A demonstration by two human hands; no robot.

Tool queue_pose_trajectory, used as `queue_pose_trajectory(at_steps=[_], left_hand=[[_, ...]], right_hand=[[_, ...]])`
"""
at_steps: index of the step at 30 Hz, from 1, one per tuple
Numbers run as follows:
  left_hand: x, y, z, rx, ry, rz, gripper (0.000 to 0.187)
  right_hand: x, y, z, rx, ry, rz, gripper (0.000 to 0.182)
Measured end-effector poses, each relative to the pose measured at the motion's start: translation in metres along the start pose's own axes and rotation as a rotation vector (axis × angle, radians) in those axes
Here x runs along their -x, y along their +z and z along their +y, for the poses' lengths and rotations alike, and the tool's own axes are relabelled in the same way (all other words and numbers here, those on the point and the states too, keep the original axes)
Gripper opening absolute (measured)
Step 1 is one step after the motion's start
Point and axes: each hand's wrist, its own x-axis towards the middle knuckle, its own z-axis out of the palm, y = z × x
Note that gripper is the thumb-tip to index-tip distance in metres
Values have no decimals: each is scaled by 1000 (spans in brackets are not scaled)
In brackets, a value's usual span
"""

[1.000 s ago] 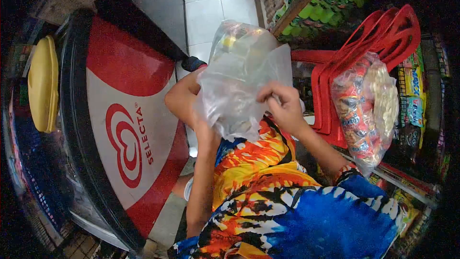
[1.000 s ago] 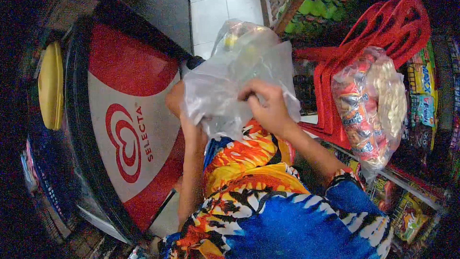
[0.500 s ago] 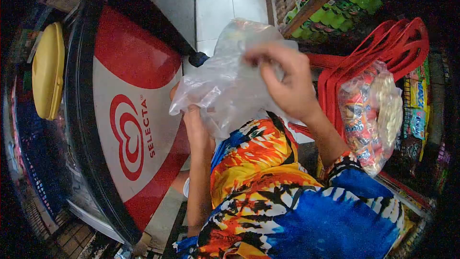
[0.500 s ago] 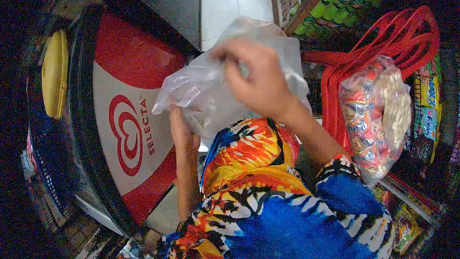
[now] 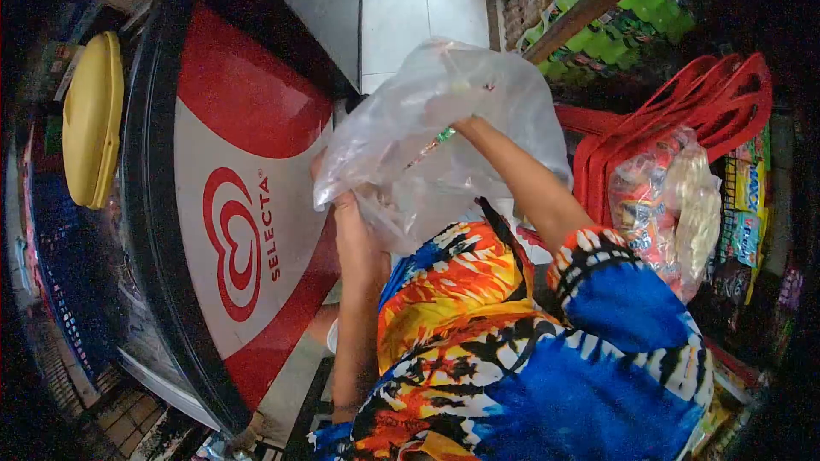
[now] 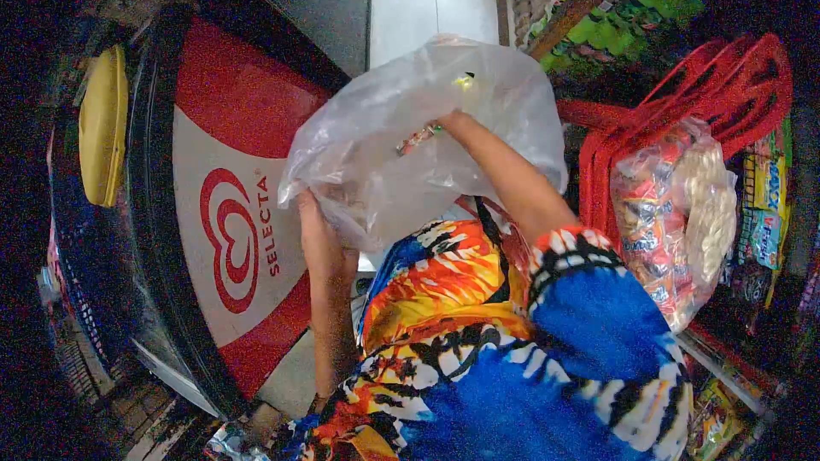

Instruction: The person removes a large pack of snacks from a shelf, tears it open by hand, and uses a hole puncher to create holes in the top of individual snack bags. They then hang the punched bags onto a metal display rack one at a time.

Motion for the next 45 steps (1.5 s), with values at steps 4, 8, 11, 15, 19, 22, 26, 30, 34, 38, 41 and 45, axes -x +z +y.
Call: queue_pose_trajectory(at_steps=[4,8,11,15,19,22,26,30,34,38,41,45], left_hand=[[8,-7,-7,-55,74,-48,55],[14,-6,1,-41,-29,58,53],[-2,-42,-30,-385,170,-33,52],[-4,-43,-40,-324,184,-31,51],[3,-26,-22,-75,99,-98,51],[3,-18,-13,-50,160,-178,49],[-26,-18,-24,60,76,-302,46],[-35,-7,9,-91,16,-200,47],[-39,-17,13,-269,666,-184,54],[47,-25,70,-737,1089,107,65],[93,-44,98,-721,1220,-103,70],[119,-54,121,-273,1070,-459,74]], right_hand=[[-8,68,-24,-92,-46,20,25],[2,120,-32,-151,-40,-2,24],[10,128,-27,-191,-26,-7,23],[13,128,-19,-291,-5,50,22],[27,117,8,-561,52,189,22],[50,94,36,-861,92,289,21],[98,54,52,-1225,109,238,22],[195,-57,3,-1370,-37,120,18],[246,-142,5,-1213,-504,329,16],[259,-235,-2,-1227,-824,847,18],[246,-288,-38,-1217,-1083,964,19],[232,-344,-109,-1159,-1389,910,21]])
